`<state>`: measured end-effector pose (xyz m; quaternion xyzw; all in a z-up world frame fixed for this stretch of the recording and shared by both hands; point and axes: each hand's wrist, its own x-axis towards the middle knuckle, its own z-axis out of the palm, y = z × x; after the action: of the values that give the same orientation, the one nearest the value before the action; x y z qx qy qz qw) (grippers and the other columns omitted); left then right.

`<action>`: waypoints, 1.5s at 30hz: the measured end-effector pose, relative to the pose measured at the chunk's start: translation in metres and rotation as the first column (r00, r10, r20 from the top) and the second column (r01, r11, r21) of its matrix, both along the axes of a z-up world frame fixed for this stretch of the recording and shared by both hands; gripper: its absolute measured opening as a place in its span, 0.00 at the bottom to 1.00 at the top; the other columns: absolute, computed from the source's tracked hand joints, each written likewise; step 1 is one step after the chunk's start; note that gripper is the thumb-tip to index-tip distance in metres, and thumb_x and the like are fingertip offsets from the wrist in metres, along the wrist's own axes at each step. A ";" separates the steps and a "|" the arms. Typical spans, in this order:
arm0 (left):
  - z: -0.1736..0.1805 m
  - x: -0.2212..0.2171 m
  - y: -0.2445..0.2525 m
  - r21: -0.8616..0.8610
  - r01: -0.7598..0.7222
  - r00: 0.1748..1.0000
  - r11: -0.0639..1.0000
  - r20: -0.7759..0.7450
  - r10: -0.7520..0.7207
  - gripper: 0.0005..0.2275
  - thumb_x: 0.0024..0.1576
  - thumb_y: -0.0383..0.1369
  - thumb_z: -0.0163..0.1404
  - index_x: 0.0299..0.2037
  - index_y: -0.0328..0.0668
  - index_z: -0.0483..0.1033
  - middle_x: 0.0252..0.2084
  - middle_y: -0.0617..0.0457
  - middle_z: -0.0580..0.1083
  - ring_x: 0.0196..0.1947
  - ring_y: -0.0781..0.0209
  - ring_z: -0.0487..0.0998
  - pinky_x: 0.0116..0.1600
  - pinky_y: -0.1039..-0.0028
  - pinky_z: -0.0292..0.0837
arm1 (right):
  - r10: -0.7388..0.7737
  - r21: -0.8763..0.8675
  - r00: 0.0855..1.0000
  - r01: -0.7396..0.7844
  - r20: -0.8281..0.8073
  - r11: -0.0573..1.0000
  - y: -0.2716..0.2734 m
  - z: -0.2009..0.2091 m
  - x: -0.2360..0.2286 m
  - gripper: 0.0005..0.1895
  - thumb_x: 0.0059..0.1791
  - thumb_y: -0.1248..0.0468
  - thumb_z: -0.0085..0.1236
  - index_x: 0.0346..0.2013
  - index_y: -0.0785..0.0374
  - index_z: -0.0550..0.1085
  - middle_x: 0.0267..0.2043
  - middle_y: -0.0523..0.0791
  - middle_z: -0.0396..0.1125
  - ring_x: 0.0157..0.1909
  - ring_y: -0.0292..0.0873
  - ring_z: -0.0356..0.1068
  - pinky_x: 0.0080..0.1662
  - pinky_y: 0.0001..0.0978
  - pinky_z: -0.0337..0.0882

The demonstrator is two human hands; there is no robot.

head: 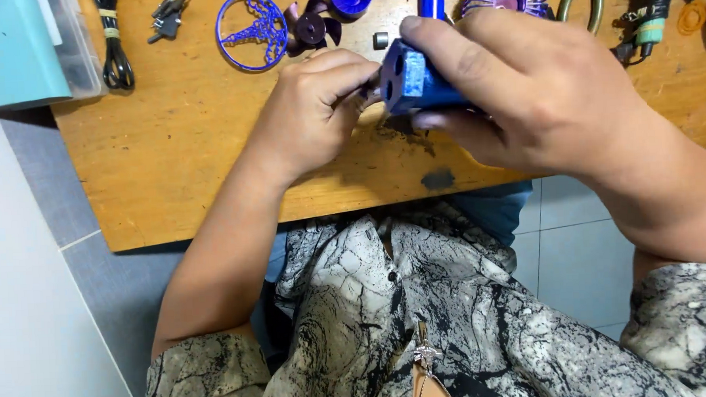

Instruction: The person is disassembling components of a small blue fan, using a marker to label parts and hands to manipulate the pieces on a wooden workbench.

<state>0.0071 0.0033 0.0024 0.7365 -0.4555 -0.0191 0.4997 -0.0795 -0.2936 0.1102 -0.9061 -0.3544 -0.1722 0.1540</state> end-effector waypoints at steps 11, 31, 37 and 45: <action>0.001 0.001 0.000 -0.007 0.001 0.999 1.000 -0.032 -0.001 0.12 0.64 0.14 0.54 0.56 0.26 0.84 0.47 0.38 0.84 0.46 0.39 0.84 0.54 0.52 0.78 | 0.006 -0.118 1.000 -0.003 0.023 0.993 0.000 0.000 0.008 0.39 0.76 0.44 0.58 0.84 0.81 0.75 0.56 0.60 0.75 0.48 0.59 0.78 0.46 0.53 0.81; -0.003 0.002 0.004 -0.012 0.035 0.999 0.999 0.017 -0.035 0.15 0.63 0.12 0.58 0.59 0.24 0.84 0.52 0.36 0.85 0.50 0.37 0.86 0.57 0.52 0.79 | 0.037 -0.013 0.996 -0.037 0.085 0.999 -0.007 -0.010 0.008 0.38 0.74 0.46 0.65 0.77 0.86 0.81 0.71 0.69 0.83 0.66 0.74 0.87 0.68 0.63 0.86; 0.000 0.002 0.004 -0.013 0.039 0.999 0.999 0.002 -0.039 0.11 0.68 0.14 0.55 0.59 0.22 0.83 0.51 0.35 0.85 0.50 0.36 0.86 0.58 0.50 0.81 | -0.010 0.072 0.999 0.006 0.052 0.997 0.008 -0.004 0.002 0.38 0.77 0.48 0.57 0.82 0.87 0.72 0.73 0.75 0.79 0.66 0.80 0.87 0.66 0.65 0.87; 0.013 -0.001 0.002 -0.007 0.058 0.997 0.998 -0.051 -0.059 0.13 0.63 0.11 0.51 0.54 0.26 0.83 0.48 0.38 0.82 0.45 0.40 0.82 0.52 0.55 0.76 | -0.002 -0.078 0.999 -0.001 -0.038 0.997 0.017 0.008 0.001 0.38 0.76 0.46 0.56 0.82 0.84 0.74 0.64 0.67 0.76 0.58 0.69 0.81 0.56 0.60 0.82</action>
<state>0.0063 0.0055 0.0155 0.7207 -0.4639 -0.0515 0.5126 -0.0784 -0.2768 0.1181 -0.9147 -0.3574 -0.1412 0.1252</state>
